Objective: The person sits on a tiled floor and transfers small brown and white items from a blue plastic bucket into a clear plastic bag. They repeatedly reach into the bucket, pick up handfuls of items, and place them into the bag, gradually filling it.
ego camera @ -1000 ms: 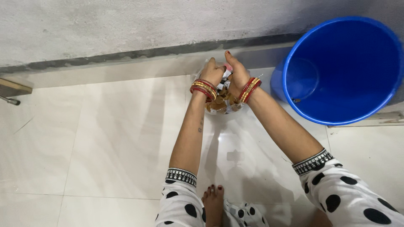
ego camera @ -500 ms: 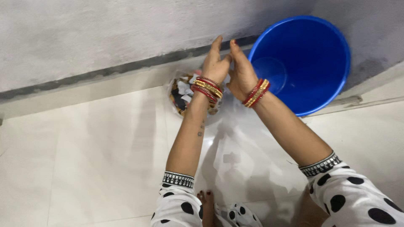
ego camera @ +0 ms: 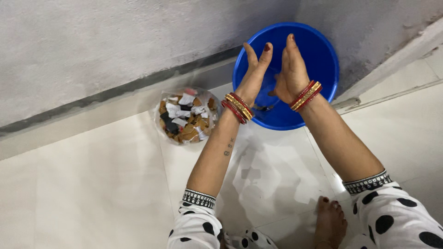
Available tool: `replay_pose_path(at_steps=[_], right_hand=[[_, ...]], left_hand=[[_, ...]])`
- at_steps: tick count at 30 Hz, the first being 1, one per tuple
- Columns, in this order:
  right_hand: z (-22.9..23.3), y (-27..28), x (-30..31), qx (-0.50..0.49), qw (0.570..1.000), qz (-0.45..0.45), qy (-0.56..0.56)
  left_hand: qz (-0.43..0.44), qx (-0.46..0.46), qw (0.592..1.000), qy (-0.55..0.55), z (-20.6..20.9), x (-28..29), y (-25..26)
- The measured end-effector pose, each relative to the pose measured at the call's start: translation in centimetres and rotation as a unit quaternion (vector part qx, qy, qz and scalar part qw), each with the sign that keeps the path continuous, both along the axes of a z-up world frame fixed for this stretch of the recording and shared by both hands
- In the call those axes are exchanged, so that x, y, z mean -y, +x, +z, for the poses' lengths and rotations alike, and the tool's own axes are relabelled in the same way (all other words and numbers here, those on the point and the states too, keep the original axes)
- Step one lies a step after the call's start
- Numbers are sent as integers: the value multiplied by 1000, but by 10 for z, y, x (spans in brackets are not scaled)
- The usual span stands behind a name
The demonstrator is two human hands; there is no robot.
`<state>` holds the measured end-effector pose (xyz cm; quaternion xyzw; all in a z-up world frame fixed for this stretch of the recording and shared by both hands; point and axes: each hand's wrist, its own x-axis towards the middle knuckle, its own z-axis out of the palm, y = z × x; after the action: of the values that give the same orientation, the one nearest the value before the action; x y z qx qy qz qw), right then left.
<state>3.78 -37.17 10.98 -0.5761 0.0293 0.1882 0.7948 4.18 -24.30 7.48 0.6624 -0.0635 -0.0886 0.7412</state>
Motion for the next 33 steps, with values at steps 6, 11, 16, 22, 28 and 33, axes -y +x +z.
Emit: replay_pose_path(at_steps=[6, 11, 16, 22, 28, 33], right_hand=[[-57, 39, 18, -28, 999, -19, -20], [-142, 75, 40, -15, 992, 125, 22], [-233, 90, 36, 165, 888, 230, -362], [-278, 47, 39, 316, 563, 348, -680], [-294, 36, 36, 311, 531, 453, -645], [-294, 67, 22, 257, 569, 450, -638]], left_hand=[[7, -5, 995, 99, -41, 24, 18], [37, 89, 919, 381, -47, 32, 0], [85, 251, 755, 600, -37, 30, -12], [215, 352, 705, 577, -44, 22, -10], [200, 367, 665, 618, -47, 30, -14], [195, 375, 622, 659, -46, 32, -15]])
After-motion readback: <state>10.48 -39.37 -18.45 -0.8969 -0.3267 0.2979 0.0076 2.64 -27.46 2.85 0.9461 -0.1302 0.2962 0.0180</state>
